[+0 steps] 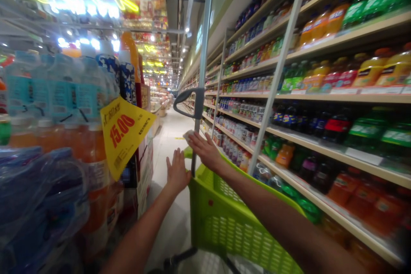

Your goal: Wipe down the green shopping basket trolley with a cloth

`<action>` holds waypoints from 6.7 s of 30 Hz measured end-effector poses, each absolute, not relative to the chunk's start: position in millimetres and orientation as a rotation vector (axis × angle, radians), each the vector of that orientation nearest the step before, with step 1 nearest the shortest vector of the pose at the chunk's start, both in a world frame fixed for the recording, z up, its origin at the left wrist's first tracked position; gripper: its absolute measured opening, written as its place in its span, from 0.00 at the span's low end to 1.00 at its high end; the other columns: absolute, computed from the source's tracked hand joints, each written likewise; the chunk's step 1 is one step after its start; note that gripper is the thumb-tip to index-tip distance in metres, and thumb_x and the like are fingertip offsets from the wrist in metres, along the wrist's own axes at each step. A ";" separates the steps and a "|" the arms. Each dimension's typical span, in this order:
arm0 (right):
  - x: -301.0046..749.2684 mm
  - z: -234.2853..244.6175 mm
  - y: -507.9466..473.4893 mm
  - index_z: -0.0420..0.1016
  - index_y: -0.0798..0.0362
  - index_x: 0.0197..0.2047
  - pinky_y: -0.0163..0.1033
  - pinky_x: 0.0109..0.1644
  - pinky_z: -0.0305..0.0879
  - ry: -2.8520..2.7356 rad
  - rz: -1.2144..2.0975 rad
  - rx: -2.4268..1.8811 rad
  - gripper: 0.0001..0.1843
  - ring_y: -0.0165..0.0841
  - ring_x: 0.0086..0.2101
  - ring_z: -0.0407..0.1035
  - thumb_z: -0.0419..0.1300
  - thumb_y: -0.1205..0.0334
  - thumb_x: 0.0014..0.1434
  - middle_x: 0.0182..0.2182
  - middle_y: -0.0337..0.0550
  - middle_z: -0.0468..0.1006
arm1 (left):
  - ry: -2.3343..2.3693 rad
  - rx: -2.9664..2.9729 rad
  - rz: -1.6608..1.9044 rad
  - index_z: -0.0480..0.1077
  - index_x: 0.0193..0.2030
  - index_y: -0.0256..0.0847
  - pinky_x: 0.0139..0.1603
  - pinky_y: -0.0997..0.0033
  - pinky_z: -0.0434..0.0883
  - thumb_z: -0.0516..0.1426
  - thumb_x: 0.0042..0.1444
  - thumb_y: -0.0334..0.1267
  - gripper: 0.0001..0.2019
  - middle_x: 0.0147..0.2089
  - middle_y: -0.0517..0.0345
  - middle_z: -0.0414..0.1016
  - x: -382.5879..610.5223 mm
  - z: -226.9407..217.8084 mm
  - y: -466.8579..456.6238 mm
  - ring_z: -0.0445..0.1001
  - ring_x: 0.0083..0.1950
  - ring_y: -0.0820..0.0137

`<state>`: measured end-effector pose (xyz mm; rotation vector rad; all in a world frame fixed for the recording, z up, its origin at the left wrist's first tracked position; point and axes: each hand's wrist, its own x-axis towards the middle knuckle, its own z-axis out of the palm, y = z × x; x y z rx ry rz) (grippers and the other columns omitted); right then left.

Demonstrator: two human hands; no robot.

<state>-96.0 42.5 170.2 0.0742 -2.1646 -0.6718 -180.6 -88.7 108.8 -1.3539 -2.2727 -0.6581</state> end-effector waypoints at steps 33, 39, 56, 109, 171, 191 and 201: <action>-77.1 70.0 35.3 0.69 0.55 0.52 0.54 0.65 0.41 -2.387 -0.653 0.065 0.19 0.40 0.58 0.57 0.50 0.71 0.58 0.57 0.47 0.66 | -2.303 -1.428 -0.591 0.45 0.65 0.30 0.66 0.46 0.42 0.52 0.48 0.31 0.36 0.69 0.40 0.43 -178.7 74.4 -97.7 0.42 0.69 0.58; -81.5 109.0 36.3 0.63 0.54 0.58 0.53 0.66 0.36 -2.355 -0.584 0.009 0.24 0.37 0.61 0.50 0.46 0.73 0.59 0.59 0.47 0.63 | -2.297 -1.416 -0.621 0.44 0.65 0.28 0.65 0.45 0.42 0.52 0.47 0.30 0.37 0.69 0.39 0.42 -179.2 80.2 -95.4 0.40 0.69 0.59; -85.5 93.8 32.6 0.69 0.56 0.52 0.53 0.63 0.45 -2.388 -0.652 0.053 0.20 0.40 0.57 0.59 0.49 0.72 0.58 0.56 0.48 0.67 | -2.286 -1.400 -0.655 0.44 0.65 0.27 0.65 0.45 0.42 0.51 0.47 0.31 0.37 0.69 0.40 0.42 -183.1 74.6 -93.4 0.40 0.70 0.60; -86.8 141.6 43.5 0.62 0.53 0.59 0.54 0.65 0.37 -2.271 -0.583 -0.072 0.24 0.37 0.62 0.48 0.45 0.73 0.60 0.60 0.46 0.61 | -2.195 -1.349 -0.628 0.43 0.66 0.28 0.65 0.46 0.43 0.52 0.48 0.33 0.38 0.69 0.39 0.43 -185.2 85.9 -75.9 0.41 0.69 0.58; -86.9 153.1 49.3 0.61 0.54 0.59 0.55 0.65 0.35 -2.179 -0.562 -0.106 0.24 0.38 0.62 0.46 0.45 0.74 0.60 0.61 0.48 0.59 | -2.325 -1.365 -0.547 0.43 0.65 0.25 0.65 0.45 0.43 0.50 0.49 0.33 0.36 0.69 0.38 0.39 -173.9 63.1 -80.0 0.39 0.70 0.59; -77.5 99.0 40.7 0.60 0.53 0.60 0.54 0.65 0.36 -2.307 -0.533 -0.132 0.26 0.38 0.62 0.47 0.45 0.74 0.59 0.61 0.47 0.59 | -2.332 -1.359 -0.596 0.41 0.66 0.28 0.65 0.46 0.42 0.53 0.49 0.34 0.38 0.69 0.39 0.40 -180.0 58.3 -87.1 0.40 0.70 0.59; -68.5 -4.2 19.3 0.69 0.54 0.53 0.55 0.64 0.43 -2.387 -0.536 -0.119 0.19 0.40 0.59 0.54 0.49 0.71 0.60 0.58 0.47 0.64 | -2.400 -1.415 -0.461 0.45 0.65 0.26 0.65 0.49 0.43 0.53 0.49 0.33 0.37 0.69 0.37 0.41 -175.8 28.1 -105.9 0.40 0.69 0.59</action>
